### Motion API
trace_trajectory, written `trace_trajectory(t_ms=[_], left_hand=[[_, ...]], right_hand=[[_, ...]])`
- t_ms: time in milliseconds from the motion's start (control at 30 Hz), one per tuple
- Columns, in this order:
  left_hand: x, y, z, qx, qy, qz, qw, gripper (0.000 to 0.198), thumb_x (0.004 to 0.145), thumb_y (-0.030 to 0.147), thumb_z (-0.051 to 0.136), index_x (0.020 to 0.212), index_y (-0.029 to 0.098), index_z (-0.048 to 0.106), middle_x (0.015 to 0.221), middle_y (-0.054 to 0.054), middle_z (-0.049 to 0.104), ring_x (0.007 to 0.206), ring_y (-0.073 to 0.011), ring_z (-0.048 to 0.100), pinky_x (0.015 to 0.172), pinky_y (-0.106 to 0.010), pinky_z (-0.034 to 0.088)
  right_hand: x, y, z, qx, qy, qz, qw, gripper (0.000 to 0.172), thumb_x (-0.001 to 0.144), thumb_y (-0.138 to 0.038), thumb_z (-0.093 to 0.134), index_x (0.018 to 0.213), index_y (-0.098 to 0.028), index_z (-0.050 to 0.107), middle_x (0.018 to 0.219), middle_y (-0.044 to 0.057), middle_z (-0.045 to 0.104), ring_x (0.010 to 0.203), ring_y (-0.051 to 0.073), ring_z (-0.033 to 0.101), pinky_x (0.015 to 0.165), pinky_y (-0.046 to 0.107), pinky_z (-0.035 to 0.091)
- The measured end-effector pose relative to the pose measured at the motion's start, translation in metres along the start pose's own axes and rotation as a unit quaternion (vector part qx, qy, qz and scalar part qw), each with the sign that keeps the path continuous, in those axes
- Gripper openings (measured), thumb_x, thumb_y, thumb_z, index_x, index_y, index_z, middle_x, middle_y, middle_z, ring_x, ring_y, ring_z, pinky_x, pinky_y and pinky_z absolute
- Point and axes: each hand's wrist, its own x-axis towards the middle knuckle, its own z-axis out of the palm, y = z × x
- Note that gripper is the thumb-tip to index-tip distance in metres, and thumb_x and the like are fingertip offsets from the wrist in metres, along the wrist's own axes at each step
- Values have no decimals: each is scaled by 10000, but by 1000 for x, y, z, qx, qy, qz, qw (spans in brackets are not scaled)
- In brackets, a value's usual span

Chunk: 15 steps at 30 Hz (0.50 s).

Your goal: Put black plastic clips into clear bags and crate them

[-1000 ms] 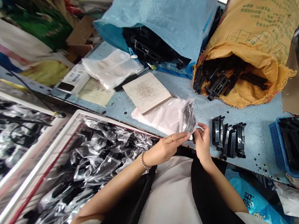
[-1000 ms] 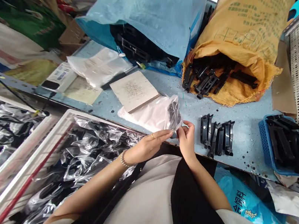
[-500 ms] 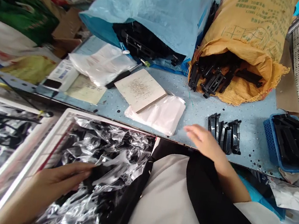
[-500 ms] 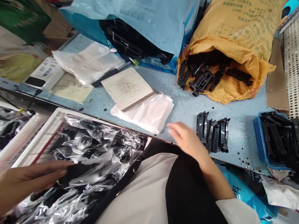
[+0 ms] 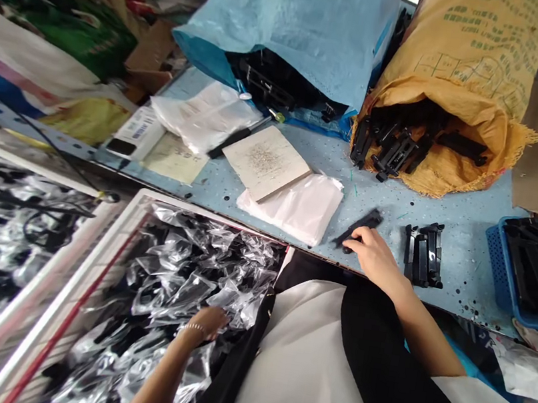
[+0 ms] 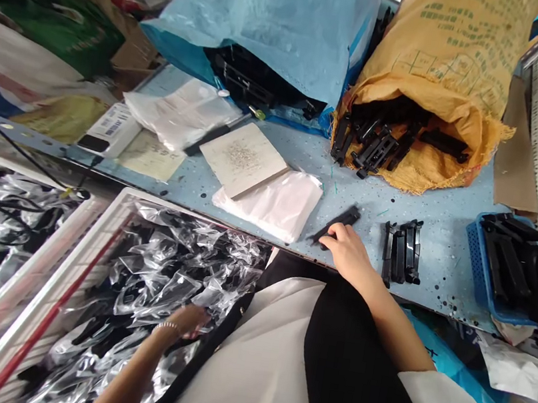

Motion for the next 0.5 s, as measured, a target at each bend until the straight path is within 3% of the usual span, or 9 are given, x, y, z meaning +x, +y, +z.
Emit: trace_trajectory(t_ms=[67,100,167,233,333,433,500], left_hand=[[20,14,-6,6,21,-7,1000,360,973,460,512,866,196,732,677,-45,681,657,-218,669,696,-363,582],[34,28,-9,9,47,6,999,386,975,460,485,836,204,738,657,-47,683,666,-228,677,720,-363,579],[68,67,-13,19,144,82,986,350,981,431,479,986,209,749,918,-78,753,908,-246,706,883,-360,557],[102,111,-12,71,246,149,955,301,965,347,522,1064,160,735,1142,-160,716,1088,-294,663,965,-408,530],[141,154,-10,119,261,147,947,127,884,183,606,867,137,722,1080,-200,688,1056,-328,650,847,-419,555],[159,155,-17,28,229,128,964,119,789,133,694,689,167,640,880,-119,687,868,-258,664,751,-360,537],[163,143,-25,-85,192,105,972,167,753,196,739,658,180,603,712,-40,649,687,-190,624,668,-316,505]], right_hand=[[-7,5,3,9,36,16,999,345,923,-17,446,935,-195,741,1193,118,617,1028,255,580,913,396,515],[-9,8,5,14,54,31,998,325,927,-35,445,919,-191,729,1198,119,617,1041,259,584,921,403,517],[-13,12,9,24,86,67,994,243,939,-105,480,999,-189,700,1192,124,622,1067,273,596,933,420,523],[-15,16,17,32,108,110,987,228,936,-200,545,1136,-180,653,1167,141,635,1075,302,611,922,448,530],[-17,23,27,67,125,179,974,304,926,-260,564,1207,-164,627,1113,165,668,1053,330,629,909,478,522],[-17,32,28,224,132,235,936,251,895,-282,582,1108,-190,679,1065,126,703,1003,289,648,895,439,518],[-14,34,27,420,126,261,860,236,856,-349,641,1029,-203,706,977,74,721,890,232,660,799,365,534]])
